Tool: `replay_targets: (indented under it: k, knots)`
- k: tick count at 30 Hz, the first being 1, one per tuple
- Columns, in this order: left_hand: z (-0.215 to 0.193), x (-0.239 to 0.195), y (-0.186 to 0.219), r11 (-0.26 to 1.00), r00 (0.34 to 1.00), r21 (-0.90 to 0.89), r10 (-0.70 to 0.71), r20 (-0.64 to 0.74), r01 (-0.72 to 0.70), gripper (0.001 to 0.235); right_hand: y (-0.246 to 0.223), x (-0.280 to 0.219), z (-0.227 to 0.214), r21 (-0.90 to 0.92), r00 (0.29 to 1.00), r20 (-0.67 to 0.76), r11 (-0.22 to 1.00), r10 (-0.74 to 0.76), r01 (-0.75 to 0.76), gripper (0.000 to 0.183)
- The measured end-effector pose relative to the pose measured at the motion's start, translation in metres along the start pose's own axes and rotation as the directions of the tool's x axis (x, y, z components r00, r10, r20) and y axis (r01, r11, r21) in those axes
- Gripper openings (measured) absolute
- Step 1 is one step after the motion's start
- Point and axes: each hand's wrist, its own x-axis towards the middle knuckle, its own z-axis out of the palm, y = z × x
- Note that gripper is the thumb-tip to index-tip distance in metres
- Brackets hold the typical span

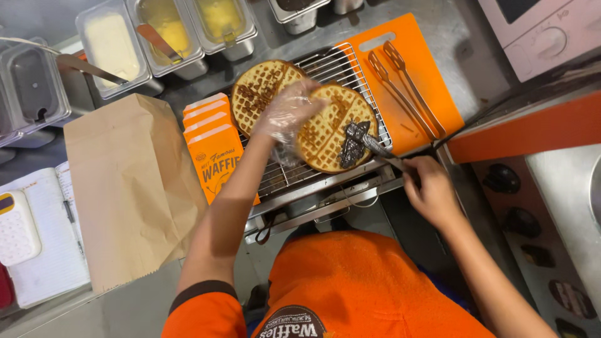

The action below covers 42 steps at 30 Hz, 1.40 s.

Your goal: The person pours batter into a waffle iron and closes the lid. They then remove cooked waffles, spread a dark filling on them, and place them into branded paper bags. Finally, they grease the waffle iron with a brush and oil.

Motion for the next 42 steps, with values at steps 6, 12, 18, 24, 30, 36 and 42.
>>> replay_targets:
  k: [6,12,18,24,30,36,42]
  knots:
    - [0.012,0.002,0.018,0.670,1.000,0.742,0.005,-0.010,0.004,0.057,-0.015,0.000,0.000,0.009,0.992,-0.124,1.000,-0.017,0.018,0.026]
    - [0.027,0.015,-0.005,0.641,0.981,0.747,0.174,0.085,-0.178,0.059,-0.016,0.011,0.002,-0.224,0.958,-0.070,0.940,-0.277,0.256,0.026]
    - [0.035,0.023,-0.021,0.617,0.981,0.770,0.184,0.061,-0.163,0.059,-0.021,0.008,0.018,-0.070,0.974,-0.219,0.996,-0.063,0.048,0.024]
    - [0.038,0.027,-0.026,0.577,0.981,0.799,0.173,0.084,-0.170,0.060,-0.028,0.002,0.017,-0.390,0.996,0.043,0.916,-0.084,0.094,0.033]
    - [0.030,0.018,-0.001,0.488,0.984,0.857,0.127,0.121,-0.169,0.060,-0.035,0.010,0.030,-0.088,0.966,-0.254,0.996,-0.049,0.027,0.020]
    - [0.034,0.021,-0.009,0.557,0.986,0.816,0.141,0.094,-0.157,0.058,-0.075,-0.026,0.041,0.255,0.985,-0.015,0.953,0.174,-0.165,0.022]
    - [0.038,0.028,-0.024,0.551,0.977,0.809,0.174,0.126,-0.203,0.061,-0.061,-0.012,0.052,0.274,0.952,-0.236,0.953,0.194,-0.127,0.017]
